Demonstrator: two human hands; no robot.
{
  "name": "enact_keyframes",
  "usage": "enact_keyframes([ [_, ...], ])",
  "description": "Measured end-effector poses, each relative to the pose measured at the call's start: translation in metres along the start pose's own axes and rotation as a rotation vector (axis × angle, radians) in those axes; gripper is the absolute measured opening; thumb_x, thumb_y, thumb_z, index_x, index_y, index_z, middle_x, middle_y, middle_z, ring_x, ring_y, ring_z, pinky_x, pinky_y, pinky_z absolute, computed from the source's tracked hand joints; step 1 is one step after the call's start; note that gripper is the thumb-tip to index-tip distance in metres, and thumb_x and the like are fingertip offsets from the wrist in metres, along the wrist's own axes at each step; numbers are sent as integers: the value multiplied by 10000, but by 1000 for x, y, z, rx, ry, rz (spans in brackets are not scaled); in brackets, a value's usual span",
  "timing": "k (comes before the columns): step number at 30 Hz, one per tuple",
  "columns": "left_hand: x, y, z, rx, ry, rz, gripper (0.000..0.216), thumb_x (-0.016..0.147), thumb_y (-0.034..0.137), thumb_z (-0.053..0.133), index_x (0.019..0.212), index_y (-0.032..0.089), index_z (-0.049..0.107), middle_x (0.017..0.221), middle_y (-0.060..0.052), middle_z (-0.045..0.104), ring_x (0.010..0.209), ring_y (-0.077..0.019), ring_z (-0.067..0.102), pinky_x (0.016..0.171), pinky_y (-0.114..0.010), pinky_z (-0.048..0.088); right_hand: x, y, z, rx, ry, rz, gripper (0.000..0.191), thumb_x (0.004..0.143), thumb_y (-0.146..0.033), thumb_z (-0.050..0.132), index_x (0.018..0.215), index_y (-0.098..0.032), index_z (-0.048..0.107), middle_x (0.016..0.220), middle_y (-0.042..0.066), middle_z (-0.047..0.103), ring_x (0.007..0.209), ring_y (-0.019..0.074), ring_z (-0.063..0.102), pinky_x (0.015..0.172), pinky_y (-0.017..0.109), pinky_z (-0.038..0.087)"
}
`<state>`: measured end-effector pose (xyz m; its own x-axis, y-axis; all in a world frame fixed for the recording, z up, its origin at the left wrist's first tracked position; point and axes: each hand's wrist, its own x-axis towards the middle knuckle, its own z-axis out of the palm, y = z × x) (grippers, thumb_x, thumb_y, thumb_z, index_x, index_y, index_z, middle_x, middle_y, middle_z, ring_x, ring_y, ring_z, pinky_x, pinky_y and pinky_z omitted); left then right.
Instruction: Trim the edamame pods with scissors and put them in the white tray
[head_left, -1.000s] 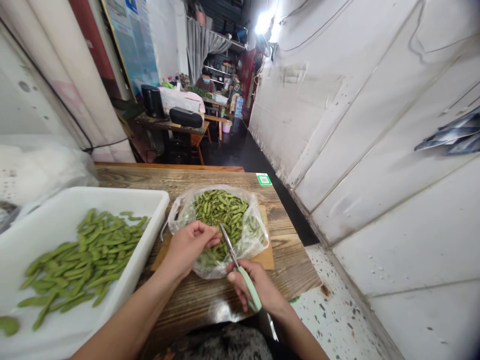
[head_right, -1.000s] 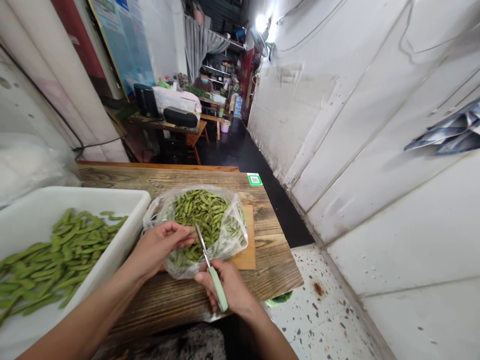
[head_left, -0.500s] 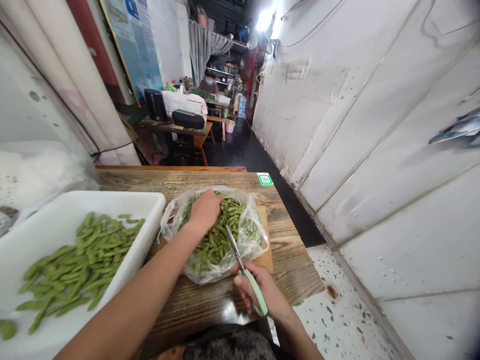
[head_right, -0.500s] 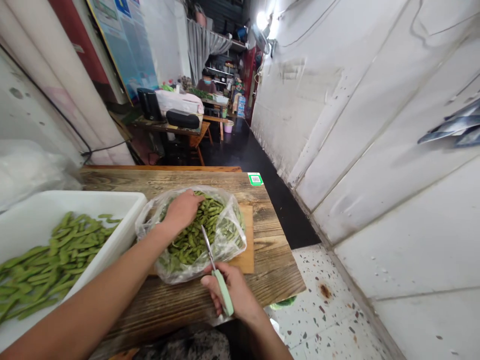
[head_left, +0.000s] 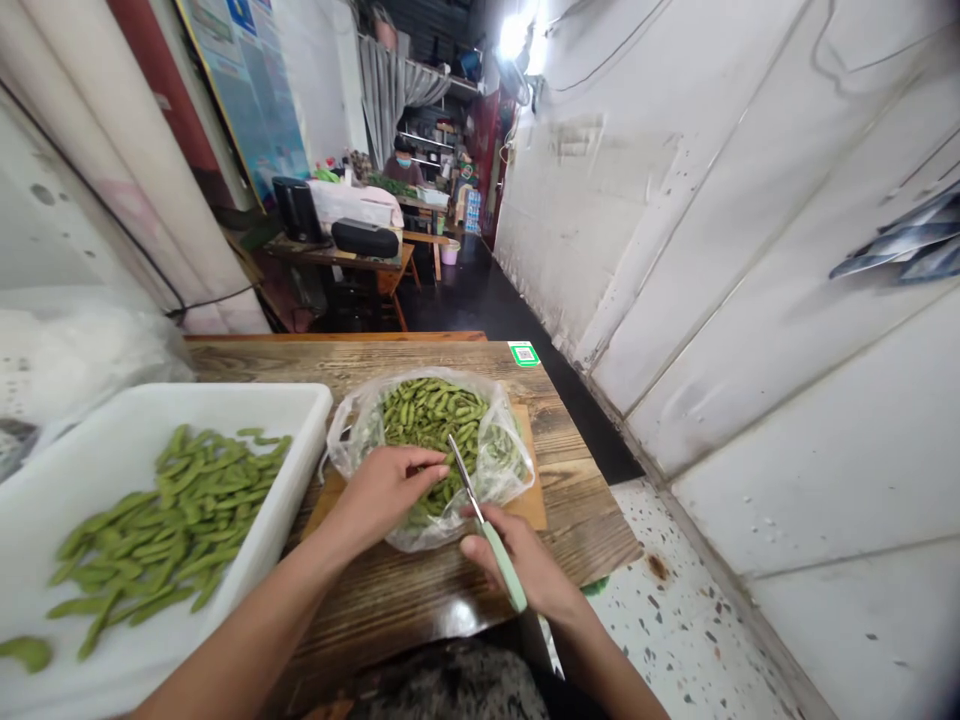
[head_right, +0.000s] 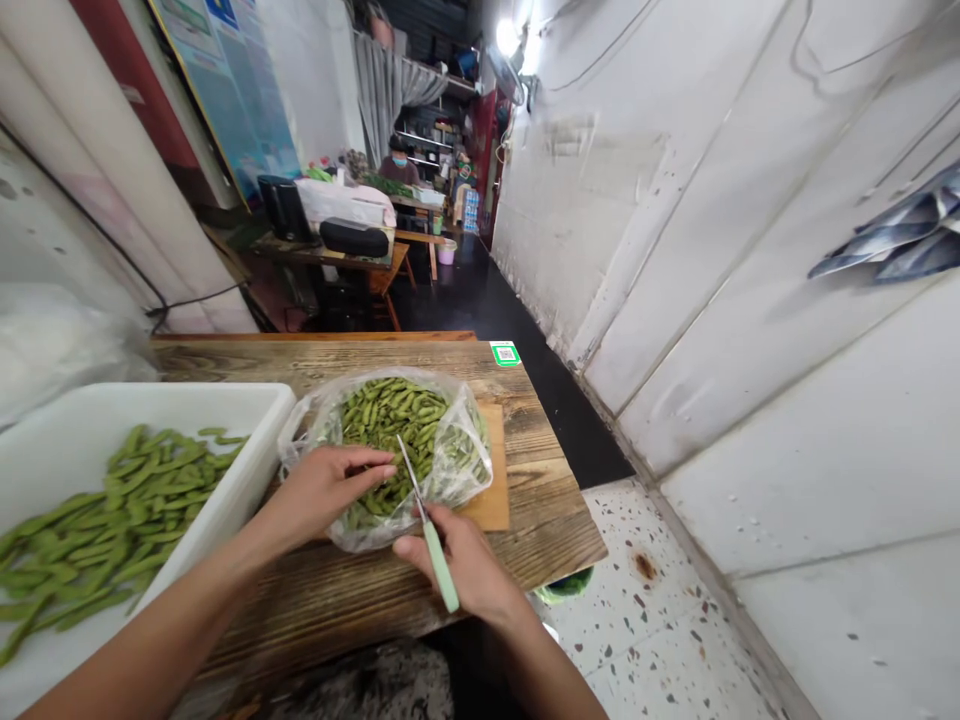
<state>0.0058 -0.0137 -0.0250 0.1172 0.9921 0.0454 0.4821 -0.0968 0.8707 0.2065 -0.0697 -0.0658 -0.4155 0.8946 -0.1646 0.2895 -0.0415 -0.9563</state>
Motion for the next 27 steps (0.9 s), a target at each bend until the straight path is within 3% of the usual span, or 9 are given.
enact_keyframes([
  [6,-6,-4,-7,107,-41,136,265,753,397,582,861,251,774,907,-60,749,863,-245,658,836,-340,472,-1,-15,-2,-244,32,-83,505,819,-515,612,1190,-174,597,823,32,619,751,182,560,711,270,446],
  [10,-9,-7,-7,145,-40,159,261,772,372,554,851,249,771,903,-64,740,868,-239,649,837,-339,465,0,-18,-3,-332,-3,-87,553,802,-497,637,1252,-185,559,884,36,632,799,201,574,739,276,439],
  [20,-7,-15,-9,132,-36,61,191,733,365,599,766,253,750,828,-42,742,790,-238,643,747,-319,444,8,-11,2,-203,39,-55,382,788,-503,646,941,-153,670,710,-12,539,667,137,469,631,220,383],
  [23,-5,-19,-10,107,40,54,184,701,388,630,751,245,734,819,-41,713,790,-228,625,736,-310,446,10,-8,3,-163,51,-59,380,752,-516,679,866,-154,670,674,-18,513,647,131,459,614,220,380],
  [25,-4,-20,-10,19,106,20,199,663,403,674,745,227,718,810,-42,685,783,-213,611,715,-296,451,10,-5,3,-105,37,-31,404,741,-532,684,891,-157,655,635,-29,488,585,115,447,565,218,376],
  [27,-5,-19,-10,-196,97,-87,253,639,418,709,770,204,686,690,-12,632,644,-162,568,585,-252,427,10,-2,4,19,-1,38,480,756,-582,641,988,-162,614,574,-51,451,479,96,417,478,214,362],
])
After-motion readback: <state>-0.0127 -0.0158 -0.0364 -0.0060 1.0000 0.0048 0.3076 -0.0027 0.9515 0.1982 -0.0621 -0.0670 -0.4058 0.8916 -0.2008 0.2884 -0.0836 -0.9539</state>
